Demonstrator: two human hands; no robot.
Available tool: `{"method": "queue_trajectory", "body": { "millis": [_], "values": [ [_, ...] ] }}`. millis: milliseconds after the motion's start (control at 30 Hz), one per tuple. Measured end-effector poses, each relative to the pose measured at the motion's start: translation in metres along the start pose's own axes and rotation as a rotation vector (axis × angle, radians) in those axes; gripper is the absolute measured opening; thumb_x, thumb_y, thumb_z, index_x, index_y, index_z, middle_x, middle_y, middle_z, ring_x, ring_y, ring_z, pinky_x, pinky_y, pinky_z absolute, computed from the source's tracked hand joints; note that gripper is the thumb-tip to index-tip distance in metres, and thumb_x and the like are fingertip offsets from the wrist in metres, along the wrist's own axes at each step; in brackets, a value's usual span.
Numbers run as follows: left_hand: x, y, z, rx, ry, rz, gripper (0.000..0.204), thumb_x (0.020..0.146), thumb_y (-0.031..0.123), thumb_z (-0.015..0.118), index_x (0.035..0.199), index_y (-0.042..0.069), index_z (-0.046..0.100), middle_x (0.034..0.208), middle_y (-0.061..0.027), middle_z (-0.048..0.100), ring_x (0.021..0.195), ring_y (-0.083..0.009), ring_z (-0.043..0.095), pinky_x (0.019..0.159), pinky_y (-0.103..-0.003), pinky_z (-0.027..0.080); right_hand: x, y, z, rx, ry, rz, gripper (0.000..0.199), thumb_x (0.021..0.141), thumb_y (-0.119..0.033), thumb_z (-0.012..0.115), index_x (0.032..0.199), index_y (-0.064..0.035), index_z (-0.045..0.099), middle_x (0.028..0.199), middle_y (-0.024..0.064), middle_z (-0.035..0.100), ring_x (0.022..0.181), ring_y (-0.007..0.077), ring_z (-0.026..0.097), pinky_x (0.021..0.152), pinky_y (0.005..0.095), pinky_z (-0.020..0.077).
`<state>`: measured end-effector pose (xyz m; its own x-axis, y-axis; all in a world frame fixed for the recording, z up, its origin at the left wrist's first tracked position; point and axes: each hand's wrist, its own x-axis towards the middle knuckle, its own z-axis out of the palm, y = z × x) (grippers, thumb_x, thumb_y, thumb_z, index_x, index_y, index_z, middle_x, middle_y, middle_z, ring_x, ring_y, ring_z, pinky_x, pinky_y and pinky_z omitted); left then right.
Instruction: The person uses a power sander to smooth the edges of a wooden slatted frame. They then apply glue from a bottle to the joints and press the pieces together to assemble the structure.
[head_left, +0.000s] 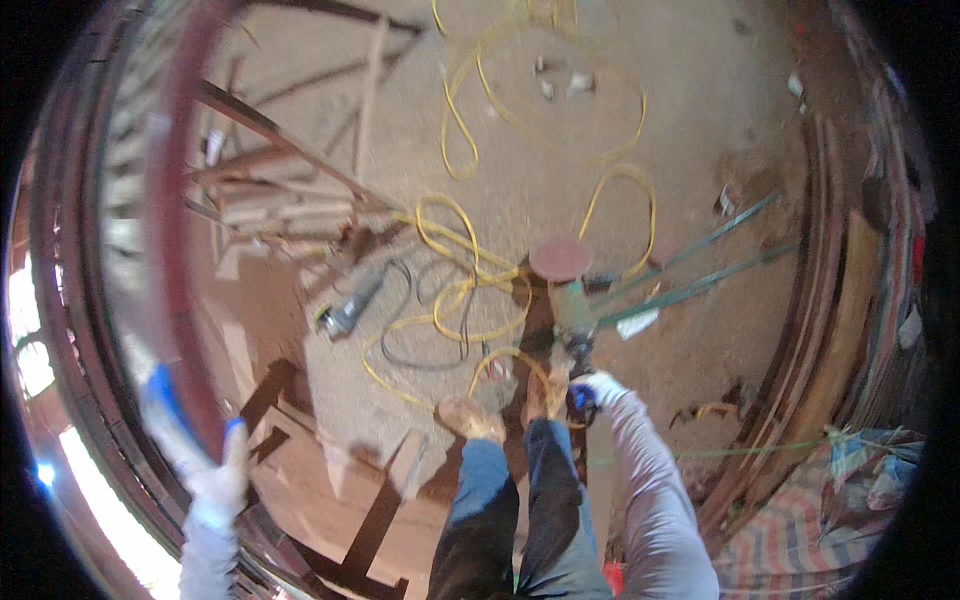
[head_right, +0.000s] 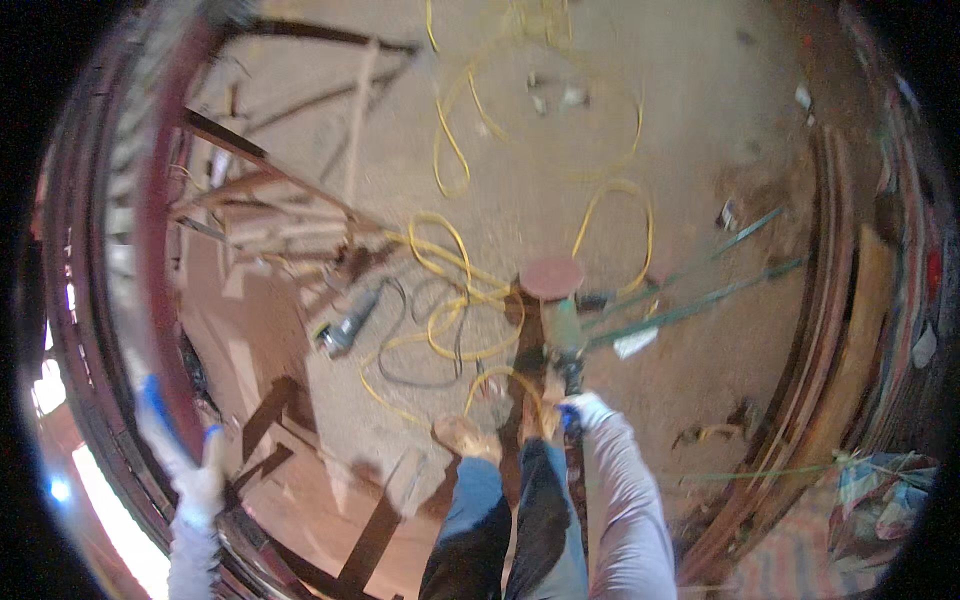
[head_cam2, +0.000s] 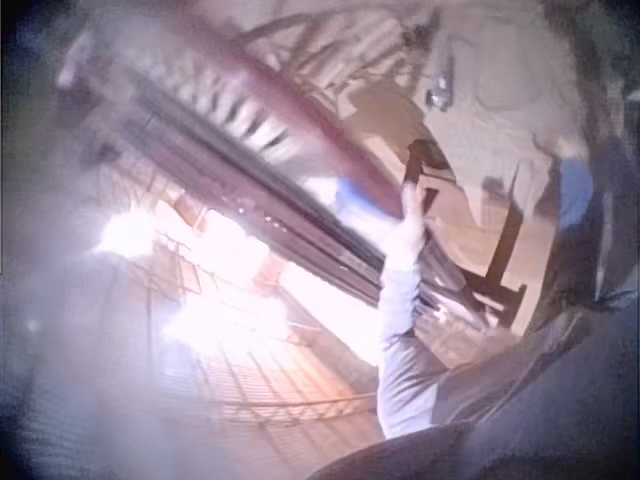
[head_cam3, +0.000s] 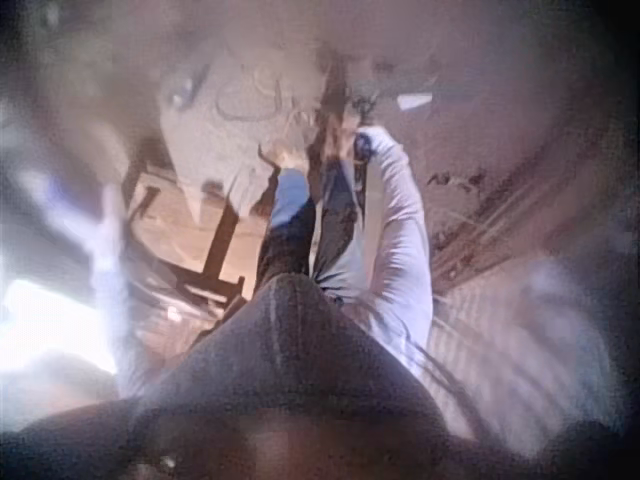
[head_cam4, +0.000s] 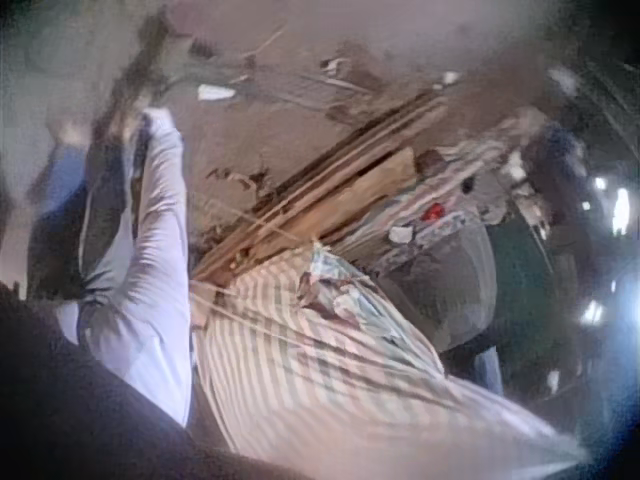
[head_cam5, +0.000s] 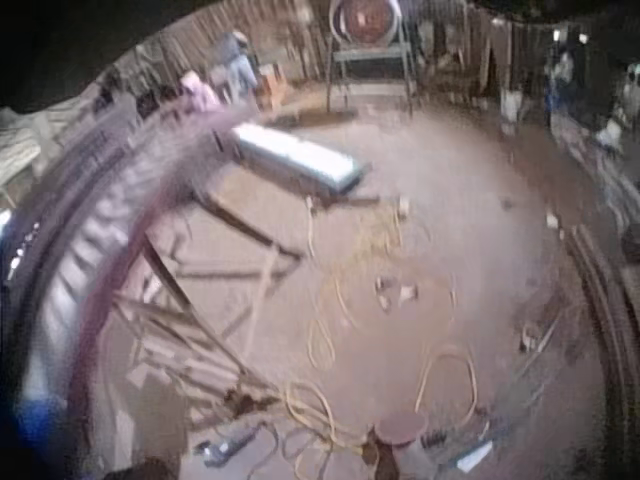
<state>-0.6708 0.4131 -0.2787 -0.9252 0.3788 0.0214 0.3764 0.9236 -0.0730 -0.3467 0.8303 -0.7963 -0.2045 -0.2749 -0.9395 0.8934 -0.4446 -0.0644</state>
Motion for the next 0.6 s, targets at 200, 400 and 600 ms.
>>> {"method": "queue_trajectory", "body": {
  "millis": [200, 400, 600],
  "values": [
    [0.002, 0.017, -0.024, -0.038, -0.093, -0.217, 0.108, 0.074, 0.040, 0.080, 0.162, 0.006, 0.028, 0.164, -0.0174, 0.031, 0.154, -0.0431, 0.014, 0.125, -0.056, 0.018, -0.127, -0.044, 0.130, -0.207, -0.119, -0.092, 0.031, 0.098, -0.034, 0.060, 0.087, -0.0087, 0.075, 0.074, 0.0065, 0.071, 0.067, 0.0194, 0.067, 0.063, 0.0357, 0.0535],
    [-0.012, -0.001, -0.027, 0.207, -0.279, -0.230, 0.100, 0.087, 0.071, 0.054, 0.167, 0.023, 0.019, 0.171, -0.0034, 0.023, 0.155, -0.0431, 0.008, 0.127, -0.055, 0.003, -0.344, -0.042, 0.186, -0.506, -0.122, -0.201, 0.032, 0.087, -0.031, 0.080, 0.098, -0.0008, 0.075, 0.085, 0.0044, 0.073, 0.069, 0.0150, 0.066, 0.065, 0.0341, 0.0541],
    [0.021, 0.032, -0.052, 0.176, -0.298, -0.210, 0.091, 0.096, 0.063, 0.050, 0.167, 0.021, 0.013, 0.173, -0.0056, 0.016, 0.154, -0.0476, 0.015, 0.123, -0.066, 0.008, -0.596, -0.105, 0.239, -0.914, 0.222, -0.431, 0.067, 0.072, -0.040, 0.087, 0.123, -0.0002, 0.065, 0.105, 0.0179, 0.075, 0.099, 0.0298, 0.072, 0.089, 0.0372, 0.0550]
  ]
}}
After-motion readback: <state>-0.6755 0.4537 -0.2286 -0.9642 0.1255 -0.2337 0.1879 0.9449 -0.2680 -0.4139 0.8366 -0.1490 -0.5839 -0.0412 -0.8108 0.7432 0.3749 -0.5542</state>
